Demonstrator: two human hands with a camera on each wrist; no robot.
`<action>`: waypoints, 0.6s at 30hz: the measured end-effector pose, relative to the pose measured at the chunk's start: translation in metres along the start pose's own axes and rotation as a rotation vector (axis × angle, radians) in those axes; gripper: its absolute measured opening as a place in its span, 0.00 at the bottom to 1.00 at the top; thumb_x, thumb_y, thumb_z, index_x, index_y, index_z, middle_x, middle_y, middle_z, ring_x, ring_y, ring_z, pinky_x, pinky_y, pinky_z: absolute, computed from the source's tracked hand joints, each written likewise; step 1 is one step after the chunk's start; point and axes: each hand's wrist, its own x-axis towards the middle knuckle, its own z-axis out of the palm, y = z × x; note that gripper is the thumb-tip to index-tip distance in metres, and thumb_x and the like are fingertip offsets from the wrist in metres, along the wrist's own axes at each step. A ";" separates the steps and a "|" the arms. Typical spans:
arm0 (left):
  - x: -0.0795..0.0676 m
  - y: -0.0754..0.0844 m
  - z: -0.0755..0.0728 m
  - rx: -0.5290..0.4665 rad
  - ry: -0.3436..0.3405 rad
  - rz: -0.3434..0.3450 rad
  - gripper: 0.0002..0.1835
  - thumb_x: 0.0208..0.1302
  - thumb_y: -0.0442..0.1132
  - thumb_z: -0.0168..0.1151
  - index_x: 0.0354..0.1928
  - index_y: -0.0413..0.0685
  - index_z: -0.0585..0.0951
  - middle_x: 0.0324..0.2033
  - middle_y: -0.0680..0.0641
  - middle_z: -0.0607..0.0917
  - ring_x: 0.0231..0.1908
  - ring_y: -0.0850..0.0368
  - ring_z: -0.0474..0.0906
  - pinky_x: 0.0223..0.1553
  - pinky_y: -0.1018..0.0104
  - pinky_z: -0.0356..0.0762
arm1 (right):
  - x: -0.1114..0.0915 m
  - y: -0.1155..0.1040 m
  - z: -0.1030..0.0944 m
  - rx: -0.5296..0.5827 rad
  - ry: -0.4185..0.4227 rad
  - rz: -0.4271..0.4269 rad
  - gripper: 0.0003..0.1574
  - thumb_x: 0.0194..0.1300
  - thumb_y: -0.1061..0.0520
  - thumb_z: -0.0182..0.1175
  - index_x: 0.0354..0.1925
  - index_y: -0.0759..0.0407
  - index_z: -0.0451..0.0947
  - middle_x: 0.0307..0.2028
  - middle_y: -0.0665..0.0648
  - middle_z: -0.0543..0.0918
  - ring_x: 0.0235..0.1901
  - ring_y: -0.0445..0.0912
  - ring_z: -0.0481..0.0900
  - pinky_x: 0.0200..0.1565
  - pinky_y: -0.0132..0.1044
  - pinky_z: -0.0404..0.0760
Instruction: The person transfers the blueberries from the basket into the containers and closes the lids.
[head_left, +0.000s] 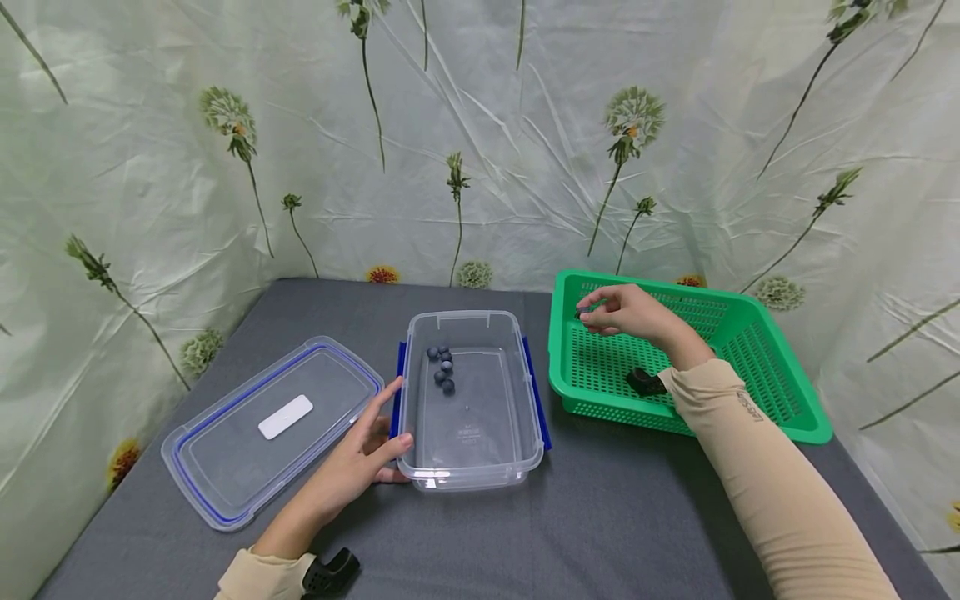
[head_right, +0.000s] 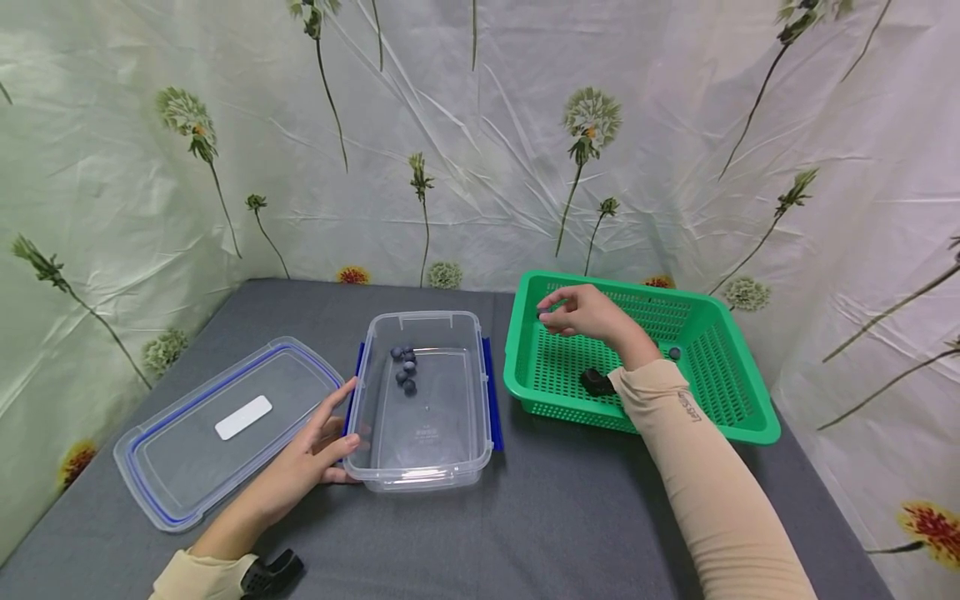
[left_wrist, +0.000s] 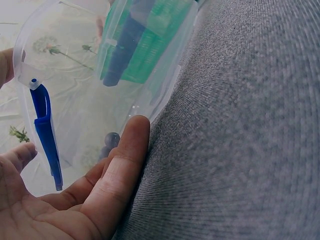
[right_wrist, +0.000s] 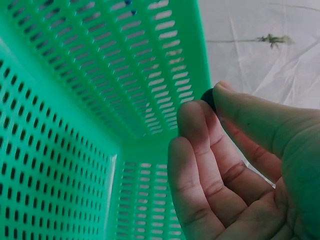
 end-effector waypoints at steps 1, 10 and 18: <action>0.000 0.000 0.000 0.002 0.001 -0.001 0.42 0.82 0.42 0.58 0.86 0.79 0.48 0.74 0.24 0.66 0.62 0.35 0.80 0.47 0.45 0.92 | 0.000 -0.002 0.001 0.005 -0.002 -0.002 0.25 0.80 0.53 0.63 0.66 0.67 0.78 0.47 0.62 0.91 0.48 0.53 0.88 0.57 0.51 0.88; 0.001 -0.001 0.000 0.006 0.004 -0.003 0.43 0.81 0.42 0.58 0.86 0.80 0.48 0.74 0.24 0.66 0.63 0.34 0.80 0.47 0.45 0.92 | -0.004 -0.022 0.015 0.030 -0.004 -0.061 0.21 0.79 0.55 0.64 0.63 0.65 0.80 0.39 0.54 0.91 0.40 0.44 0.88 0.57 0.50 0.88; 0.000 -0.002 -0.001 0.000 0.002 0.000 0.43 0.82 0.42 0.58 0.86 0.79 0.48 0.75 0.24 0.65 0.63 0.34 0.80 0.47 0.45 0.92 | -0.002 -0.046 0.038 0.040 -0.058 -0.096 0.22 0.79 0.55 0.64 0.64 0.65 0.81 0.42 0.60 0.91 0.44 0.48 0.88 0.53 0.42 0.90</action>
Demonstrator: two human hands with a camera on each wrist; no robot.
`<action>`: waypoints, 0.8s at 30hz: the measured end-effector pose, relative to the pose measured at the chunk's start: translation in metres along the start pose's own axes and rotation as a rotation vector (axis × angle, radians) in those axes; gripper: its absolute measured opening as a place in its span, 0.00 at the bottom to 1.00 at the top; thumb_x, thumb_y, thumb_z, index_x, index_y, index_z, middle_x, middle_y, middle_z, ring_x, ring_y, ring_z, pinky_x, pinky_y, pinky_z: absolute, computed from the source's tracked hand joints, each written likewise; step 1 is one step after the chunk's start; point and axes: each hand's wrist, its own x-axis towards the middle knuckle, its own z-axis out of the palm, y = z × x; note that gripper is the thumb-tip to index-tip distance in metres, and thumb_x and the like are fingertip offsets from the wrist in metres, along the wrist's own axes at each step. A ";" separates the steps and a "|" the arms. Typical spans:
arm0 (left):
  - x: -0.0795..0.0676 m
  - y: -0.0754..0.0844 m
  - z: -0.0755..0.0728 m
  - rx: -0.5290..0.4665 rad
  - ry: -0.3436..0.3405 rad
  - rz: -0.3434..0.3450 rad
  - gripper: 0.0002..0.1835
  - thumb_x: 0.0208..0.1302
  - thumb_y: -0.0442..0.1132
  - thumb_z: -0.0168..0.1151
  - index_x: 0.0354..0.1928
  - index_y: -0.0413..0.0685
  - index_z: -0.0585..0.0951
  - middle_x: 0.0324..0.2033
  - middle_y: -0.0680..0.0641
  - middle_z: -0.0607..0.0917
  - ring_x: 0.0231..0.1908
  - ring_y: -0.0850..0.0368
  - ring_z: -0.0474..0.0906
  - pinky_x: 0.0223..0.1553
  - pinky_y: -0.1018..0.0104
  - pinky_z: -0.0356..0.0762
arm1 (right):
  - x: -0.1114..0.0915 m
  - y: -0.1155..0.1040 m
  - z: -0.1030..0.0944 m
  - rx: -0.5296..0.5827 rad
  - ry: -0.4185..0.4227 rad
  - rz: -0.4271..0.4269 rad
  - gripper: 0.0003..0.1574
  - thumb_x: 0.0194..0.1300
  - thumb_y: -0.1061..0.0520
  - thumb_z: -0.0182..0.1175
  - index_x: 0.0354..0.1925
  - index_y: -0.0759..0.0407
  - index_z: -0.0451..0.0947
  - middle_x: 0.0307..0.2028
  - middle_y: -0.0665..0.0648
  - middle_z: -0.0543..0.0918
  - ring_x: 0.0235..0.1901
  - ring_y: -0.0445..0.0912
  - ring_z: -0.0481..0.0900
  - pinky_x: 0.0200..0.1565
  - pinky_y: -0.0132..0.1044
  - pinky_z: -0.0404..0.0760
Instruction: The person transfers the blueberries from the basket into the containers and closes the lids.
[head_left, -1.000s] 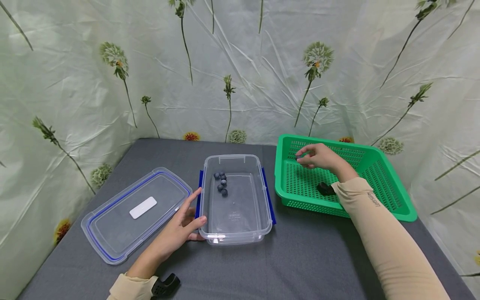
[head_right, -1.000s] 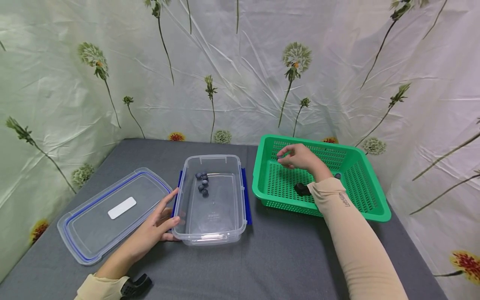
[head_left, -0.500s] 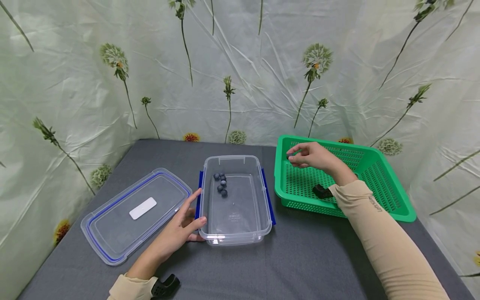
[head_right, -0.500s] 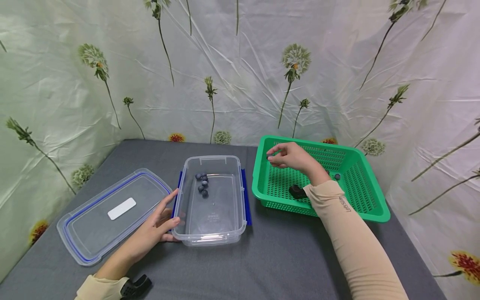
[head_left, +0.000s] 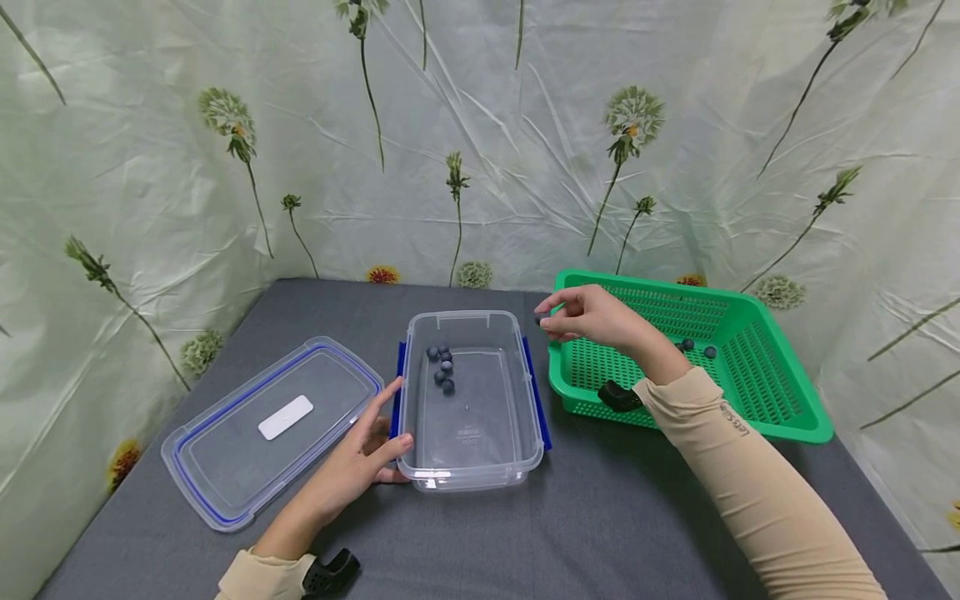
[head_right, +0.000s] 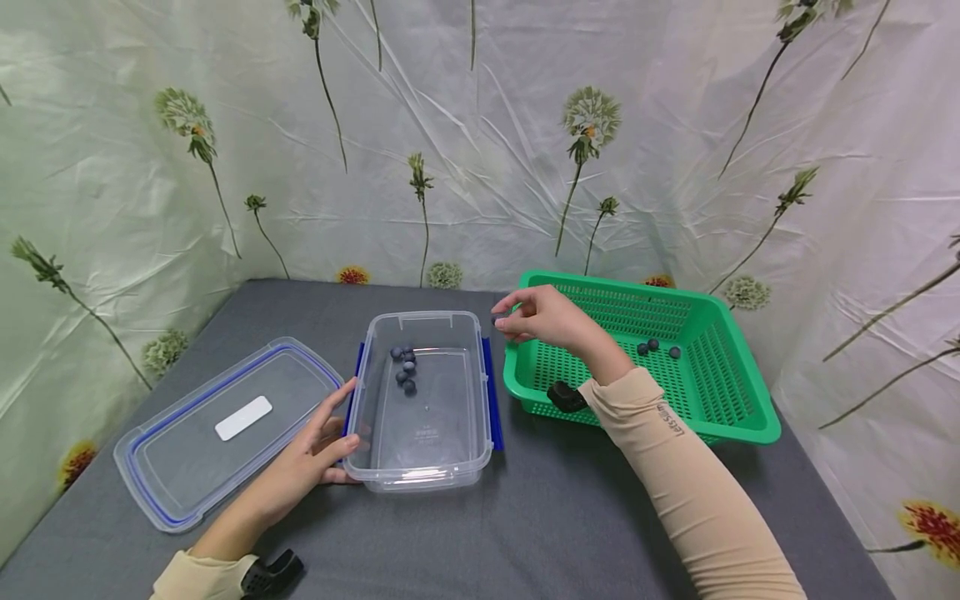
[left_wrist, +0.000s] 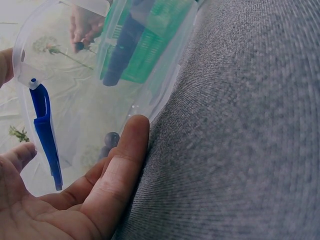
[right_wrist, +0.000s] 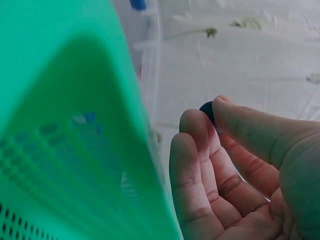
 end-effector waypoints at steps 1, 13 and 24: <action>0.000 0.000 0.000 0.000 0.000 0.000 0.43 0.82 0.42 0.58 0.86 0.79 0.48 0.74 0.24 0.66 0.63 0.34 0.80 0.47 0.45 0.92 | 0.001 -0.002 0.003 0.000 -0.009 -0.003 0.22 0.79 0.55 0.65 0.64 0.65 0.81 0.41 0.59 0.91 0.45 0.48 0.89 0.53 0.42 0.90; -0.001 0.000 0.000 -0.009 -0.003 -0.005 0.43 0.81 0.42 0.59 0.85 0.80 0.49 0.75 0.25 0.65 0.64 0.34 0.79 0.47 0.45 0.92 | 0.019 -0.019 0.037 -0.031 -0.051 -0.043 0.17 0.77 0.58 0.66 0.60 0.62 0.84 0.43 0.64 0.92 0.45 0.56 0.89 0.54 0.49 0.89; 0.000 0.000 0.000 -0.005 -0.006 -0.001 0.43 0.82 0.42 0.58 0.85 0.81 0.49 0.75 0.25 0.65 0.64 0.33 0.79 0.47 0.45 0.92 | 0.036 -0.031 0.059 -0.069 -0.093 -0.035 0.18 0.77 0.59 0.65 0.62 0.62 0.84 0.43 0.64 0.93 0.46 0.55 0.91 0.54 0.49 0.90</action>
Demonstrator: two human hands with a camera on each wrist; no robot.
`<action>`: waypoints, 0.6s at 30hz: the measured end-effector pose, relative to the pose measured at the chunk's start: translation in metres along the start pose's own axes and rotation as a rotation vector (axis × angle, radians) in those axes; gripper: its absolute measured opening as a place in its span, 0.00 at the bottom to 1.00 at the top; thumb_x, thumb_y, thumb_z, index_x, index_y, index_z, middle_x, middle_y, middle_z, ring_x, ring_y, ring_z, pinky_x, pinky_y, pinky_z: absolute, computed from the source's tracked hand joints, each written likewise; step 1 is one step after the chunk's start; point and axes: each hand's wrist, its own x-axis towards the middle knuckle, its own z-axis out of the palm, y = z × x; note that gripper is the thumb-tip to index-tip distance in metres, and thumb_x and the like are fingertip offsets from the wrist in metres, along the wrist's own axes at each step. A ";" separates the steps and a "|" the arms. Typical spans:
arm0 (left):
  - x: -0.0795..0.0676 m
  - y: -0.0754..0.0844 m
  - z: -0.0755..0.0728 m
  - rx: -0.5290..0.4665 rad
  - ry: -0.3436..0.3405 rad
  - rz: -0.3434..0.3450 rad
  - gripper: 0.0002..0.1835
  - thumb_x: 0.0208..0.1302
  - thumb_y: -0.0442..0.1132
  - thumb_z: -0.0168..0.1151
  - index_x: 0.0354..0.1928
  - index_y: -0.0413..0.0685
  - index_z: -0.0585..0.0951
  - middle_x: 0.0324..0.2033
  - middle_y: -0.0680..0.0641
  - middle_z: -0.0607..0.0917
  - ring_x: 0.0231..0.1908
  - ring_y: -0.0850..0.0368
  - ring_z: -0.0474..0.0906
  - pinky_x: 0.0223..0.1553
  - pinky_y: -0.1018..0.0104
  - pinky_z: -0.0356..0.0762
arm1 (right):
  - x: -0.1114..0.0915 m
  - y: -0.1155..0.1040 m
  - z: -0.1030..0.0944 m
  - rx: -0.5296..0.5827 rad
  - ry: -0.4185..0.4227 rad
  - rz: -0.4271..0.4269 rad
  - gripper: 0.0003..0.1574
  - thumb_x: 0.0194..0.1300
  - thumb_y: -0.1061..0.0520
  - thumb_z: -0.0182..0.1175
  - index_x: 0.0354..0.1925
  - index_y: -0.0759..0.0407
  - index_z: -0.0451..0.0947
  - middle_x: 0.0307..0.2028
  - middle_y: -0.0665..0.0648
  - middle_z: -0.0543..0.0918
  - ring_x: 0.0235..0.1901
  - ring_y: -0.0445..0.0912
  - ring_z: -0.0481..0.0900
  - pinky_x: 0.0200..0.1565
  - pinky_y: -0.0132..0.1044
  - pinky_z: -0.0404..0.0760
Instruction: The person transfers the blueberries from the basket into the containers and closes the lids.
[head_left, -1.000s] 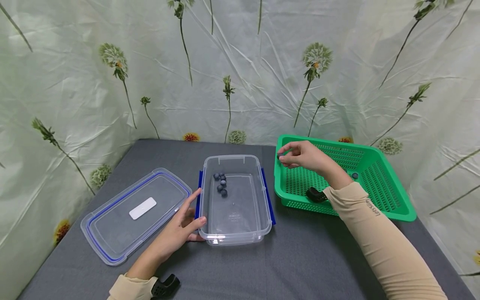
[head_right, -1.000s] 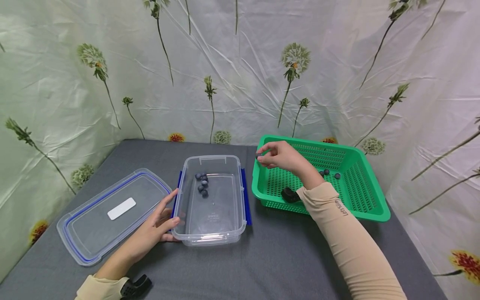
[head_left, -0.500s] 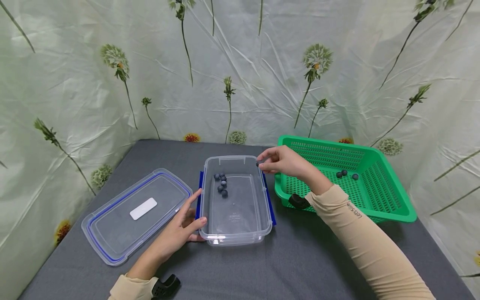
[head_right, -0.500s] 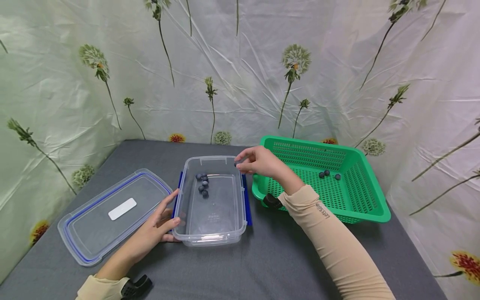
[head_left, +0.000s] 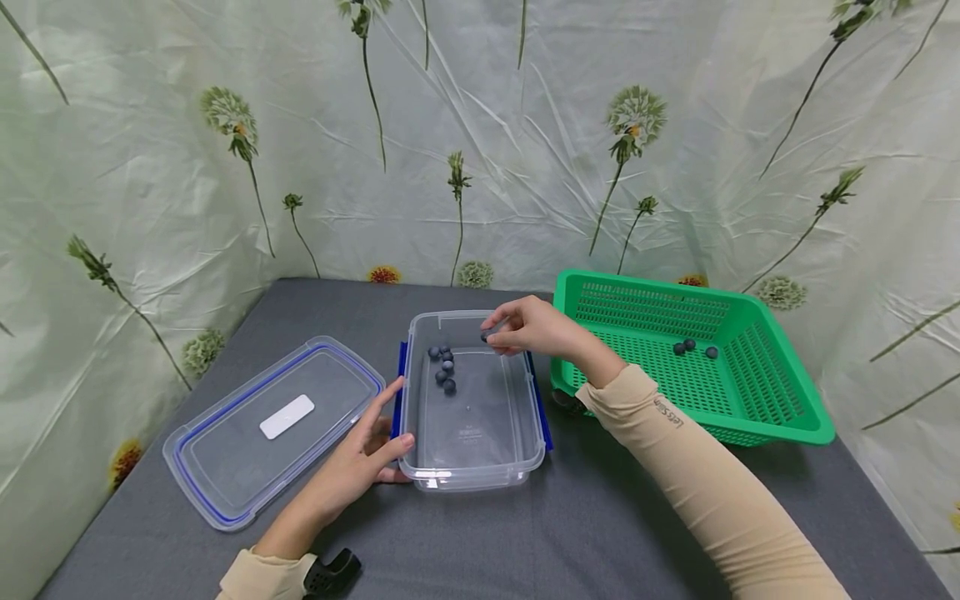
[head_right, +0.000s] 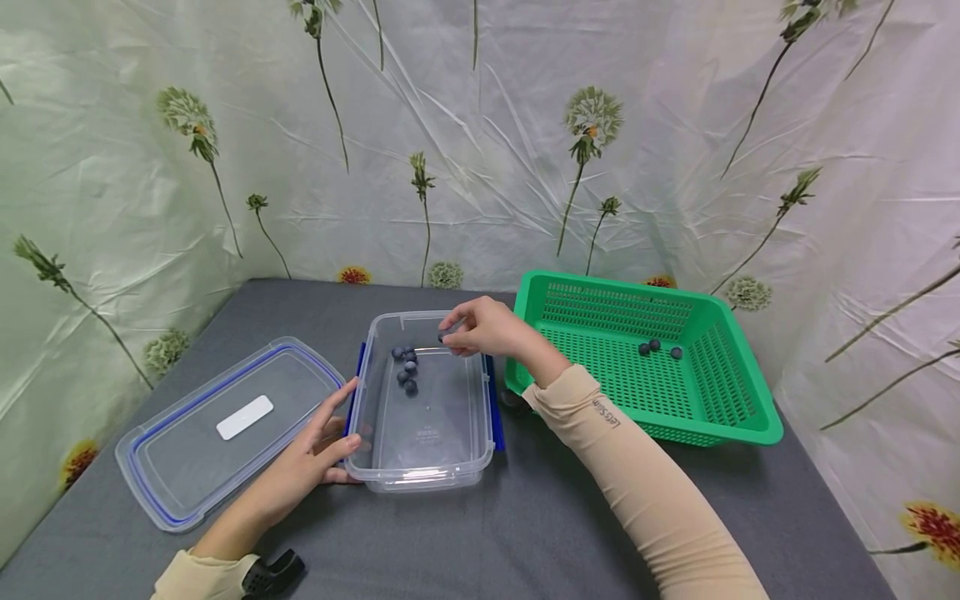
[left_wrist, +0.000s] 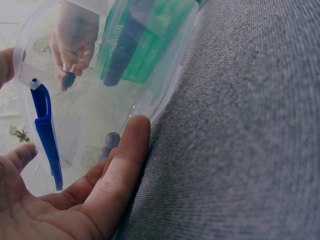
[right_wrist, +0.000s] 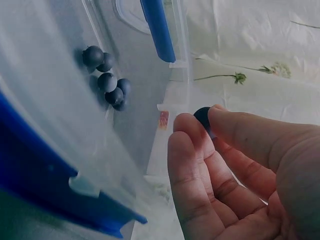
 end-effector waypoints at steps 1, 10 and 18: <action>0.000 0.000 0.000 0.000 0.000 0.001 0.43 0.82 0.42 0.58 0.85 0.80 0.49 0.75 0.25 0.65 0.63 0.34 0.79 0.47 0.45 0.92 | 0.002 -0.001 0.001 0.003 -0.007 0.007 0.18 0.77 0.59 0.65 0.62 0.62 0.84 0.43 0.64 0.93 0.47 0.55 0.91 0.55 0.50 0.90; 0.000 0.000 0.000 0.006 0.005 -0.003 0.42 0.82 0.43 0.58 0.85 0.81 0.49 0.75 0.25 0.65 0.63 0.34 0.80 0.46 0.46 0.92 | 0.018 -0.009 0.015 -0.023 -0.072 0.054 0.20 0.78 0.57 0.65 0.64 0.62 0.83 0.46 0.64 0.93 0.54 0.61 0.89 0.60 0.53 0.88; 0.001 0.001 0.000 0.006 0.005 -0.015 0.42 0.82 0.44 0.59 0.85 0.82 0.49 0.75 0.25 0.66 0.64 0.34 0.79 0.47 0.46 0.92 | 0.029 -0.012 0.024 -0.110 -0.102 0.077 0.22 0.78 0.54 0.65 0.64 0.62 0.83 0.43 0.59 0.94 0.48 0.55 0.92 0.58 0.50 0.89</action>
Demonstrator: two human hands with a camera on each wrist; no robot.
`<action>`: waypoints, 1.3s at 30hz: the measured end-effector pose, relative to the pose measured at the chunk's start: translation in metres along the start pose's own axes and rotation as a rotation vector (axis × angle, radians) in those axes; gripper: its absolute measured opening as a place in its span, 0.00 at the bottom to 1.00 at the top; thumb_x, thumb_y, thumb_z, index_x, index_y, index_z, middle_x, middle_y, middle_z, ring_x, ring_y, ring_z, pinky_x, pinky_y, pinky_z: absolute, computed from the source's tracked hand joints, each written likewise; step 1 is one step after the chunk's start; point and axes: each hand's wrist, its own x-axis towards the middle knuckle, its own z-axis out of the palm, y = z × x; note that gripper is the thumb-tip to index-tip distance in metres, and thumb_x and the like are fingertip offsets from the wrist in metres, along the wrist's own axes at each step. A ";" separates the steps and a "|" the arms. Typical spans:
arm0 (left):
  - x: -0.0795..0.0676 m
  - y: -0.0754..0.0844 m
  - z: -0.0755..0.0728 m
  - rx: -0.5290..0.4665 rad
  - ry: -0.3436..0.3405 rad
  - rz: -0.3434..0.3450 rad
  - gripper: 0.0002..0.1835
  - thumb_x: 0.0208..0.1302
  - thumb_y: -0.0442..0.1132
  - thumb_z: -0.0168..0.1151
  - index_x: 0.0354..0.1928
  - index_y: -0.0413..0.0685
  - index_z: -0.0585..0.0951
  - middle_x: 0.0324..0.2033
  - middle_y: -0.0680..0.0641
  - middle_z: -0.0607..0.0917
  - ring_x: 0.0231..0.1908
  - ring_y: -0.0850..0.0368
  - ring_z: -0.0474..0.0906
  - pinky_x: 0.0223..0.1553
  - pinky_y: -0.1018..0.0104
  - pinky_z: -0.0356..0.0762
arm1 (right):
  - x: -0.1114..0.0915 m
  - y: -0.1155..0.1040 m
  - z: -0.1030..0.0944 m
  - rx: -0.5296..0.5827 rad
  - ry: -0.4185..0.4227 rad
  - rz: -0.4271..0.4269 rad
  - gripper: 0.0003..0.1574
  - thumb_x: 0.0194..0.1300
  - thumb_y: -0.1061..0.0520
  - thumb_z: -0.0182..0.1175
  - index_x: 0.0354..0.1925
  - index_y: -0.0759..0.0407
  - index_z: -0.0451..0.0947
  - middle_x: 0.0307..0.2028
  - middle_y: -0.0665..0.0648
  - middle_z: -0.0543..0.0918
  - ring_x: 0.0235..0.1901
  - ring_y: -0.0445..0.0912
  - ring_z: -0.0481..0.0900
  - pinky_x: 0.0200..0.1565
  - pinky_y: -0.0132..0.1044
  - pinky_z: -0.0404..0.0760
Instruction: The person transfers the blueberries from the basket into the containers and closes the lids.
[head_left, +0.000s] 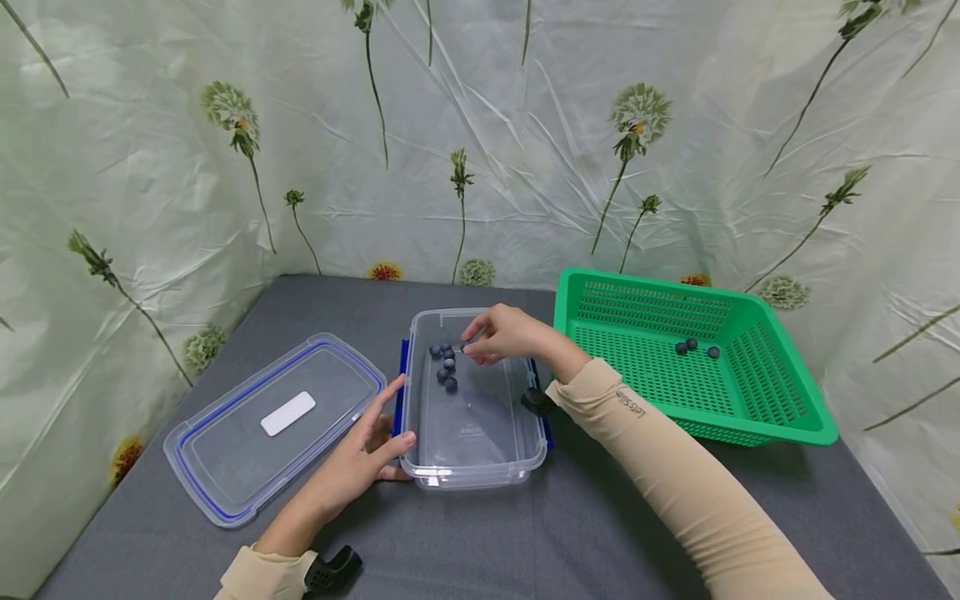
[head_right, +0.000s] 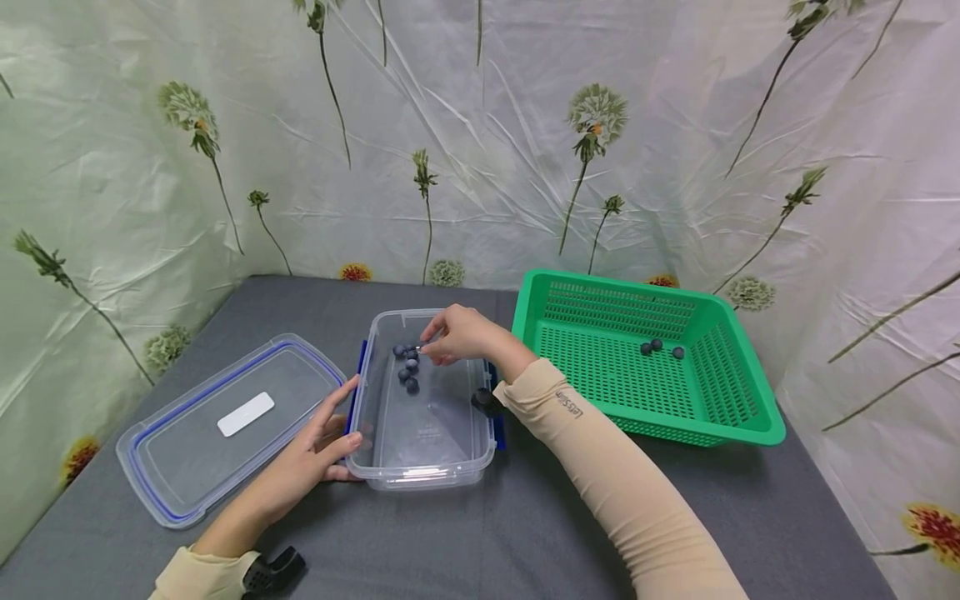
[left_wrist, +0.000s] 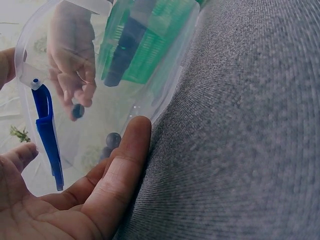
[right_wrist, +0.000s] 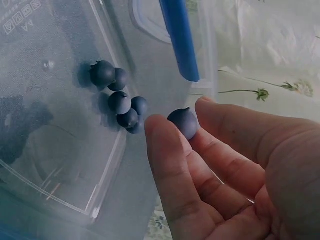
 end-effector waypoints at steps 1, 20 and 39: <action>0.000 0.000 0.000 0.000 -0.001 -0.001 0.42 0.82 0.44 0.59 0.85 0.82 0.49 0.75 0.26 0.66 0.64 0.34 0.79 0.47 0.46 0.92 | 0.001 0.000 0.001 -0.011 -0.001 0.007 0.22 0.78 0.53 0.66 0.64 0.61 0.84 0.42 0.58 0.94 0.47 0.54 0.92 0.57 0.48 0.89; 0.000 0.001 -0.001 0.014 0.002 0.005 0.42 0.82 0.44 0.59 0.85 0.82 0.49 0.76 0.26 0.66 0.65 0.33 0.78 0.47 0.46 0.92 | 0.009 -0.003 0.007 -0.051 -0.026 0.037 0.25 0.77 0.53 0.67 0.66 0.60 0.82 0.46 0.57 0.94 0.50 0.56 0.92 0.56 0.44 0.88; -0.001 0.002 0.000 -0.002 -0.009 0.002 0.42 0.83 0.43 0.57 0.85 0.80 0.48 0.76 0.24 0.64 0.64 0.33 0.79 0.48 0.46 0.92 | -0.002 0.000 -0.005 -0.004 -0.038 0.015 0.24 0.78 0.54 0.65 0.67 0.61 0.81 0.49 0.61 0.93 0.53 0.58 0.91 0.60 0.46 0.87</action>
